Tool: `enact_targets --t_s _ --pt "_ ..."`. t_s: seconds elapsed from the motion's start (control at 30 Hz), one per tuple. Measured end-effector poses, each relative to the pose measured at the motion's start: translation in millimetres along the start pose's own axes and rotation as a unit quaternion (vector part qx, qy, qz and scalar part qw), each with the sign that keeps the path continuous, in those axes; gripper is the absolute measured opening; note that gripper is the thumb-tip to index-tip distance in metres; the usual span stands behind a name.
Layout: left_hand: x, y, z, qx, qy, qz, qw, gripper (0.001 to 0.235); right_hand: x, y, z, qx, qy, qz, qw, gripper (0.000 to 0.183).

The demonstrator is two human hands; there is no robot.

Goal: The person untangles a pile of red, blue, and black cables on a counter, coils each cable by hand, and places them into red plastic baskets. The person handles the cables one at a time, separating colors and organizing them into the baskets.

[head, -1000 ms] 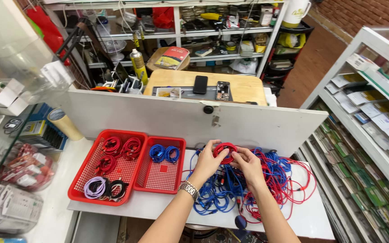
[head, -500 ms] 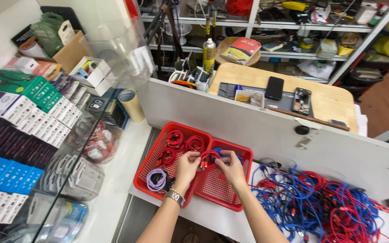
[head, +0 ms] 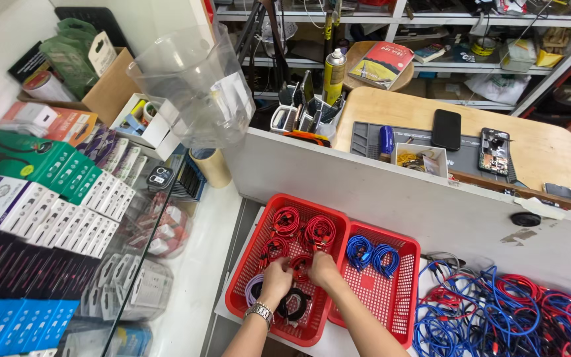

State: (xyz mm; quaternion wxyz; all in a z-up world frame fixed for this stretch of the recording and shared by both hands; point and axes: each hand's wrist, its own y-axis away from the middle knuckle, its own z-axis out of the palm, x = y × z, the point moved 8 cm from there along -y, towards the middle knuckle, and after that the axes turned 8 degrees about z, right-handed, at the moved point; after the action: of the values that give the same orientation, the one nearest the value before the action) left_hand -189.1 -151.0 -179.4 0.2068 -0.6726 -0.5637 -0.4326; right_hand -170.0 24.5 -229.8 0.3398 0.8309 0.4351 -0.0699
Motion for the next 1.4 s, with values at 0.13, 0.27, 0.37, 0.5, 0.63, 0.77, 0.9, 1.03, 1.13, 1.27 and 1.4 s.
enact_targets --t_s 0.13,0.27,0.37,0.5,0.63,0.77,0.9,1.03,1.13,1.27,1.4 --pt "17.3 -0.1 5.5 -0.067 -0.040 0.003 0.997 0.041 -3.9 -9.7 18.0 -0.022 0.001 -0.015 1.000 0.043" --pt "62.7 6.9 -10.9 -0.005 -0.147 0.037 0.988 0.028 -8.8 21.0 -17.9 -0.057 -0.015 -0.039 0.998 0.048" --pt "122.0 9.9 -12.0 0.061 -0.078 0.137 0.986 0.020 -8.2 51.3 -77.5 -0.066 -0.139 -0.059 0.986 0.040" --pt "192.2 13.2 25.1 0.029 0.011 0.189 0.981 0.018 30.0 90.1 -158.5 -0.061 -0.287 -0.036 0.955 0.033" --pt "253.6 35.1 76.1 -0.005 0.052 0.242 0.969 0.017 100.5 128.0 -228.6 0.026 -0.348 -0.017 0.937 0.029" --pt "300.9 63.7 135.1 -0.063 0.059 0.265 0.960 0.018 208.2 159.0 -280.4 0.139 -0.329 0.046 0.933 0.030" --pt "331.0 92.3 190.3 -0.111 0.058 0.261 0.957 0.019 317.9 193.0 -314.8 0.345 -0.191 0.082 0.915 0.028" --pt "341.1 112.1 234.3 -0.133 0.055 0.289 0.947 0.018 381.1 202.1 -294.0 0.316 -0.051 0.108 0.941 0.032" --pt "328.8 117.7 263.4 -0.117 0.028 0.275 0.954 0.022 403.9 196.9 -238.6 -0.016 -0.321 0.169 0.932 0.022" --pt "303.2 110.8 285.1 -0.056 0.019 0.229 0.972 0.055 386.6 212.5 -311.5 0.095 -0.369 0.070 0.922 0.028" --pt "296.6 123.8 308.0 -0.084 0.024 0.186 0.979 0.078 360.5 252.7 -416.0 0.194 -0.424 -0.024 0.884 0.030"
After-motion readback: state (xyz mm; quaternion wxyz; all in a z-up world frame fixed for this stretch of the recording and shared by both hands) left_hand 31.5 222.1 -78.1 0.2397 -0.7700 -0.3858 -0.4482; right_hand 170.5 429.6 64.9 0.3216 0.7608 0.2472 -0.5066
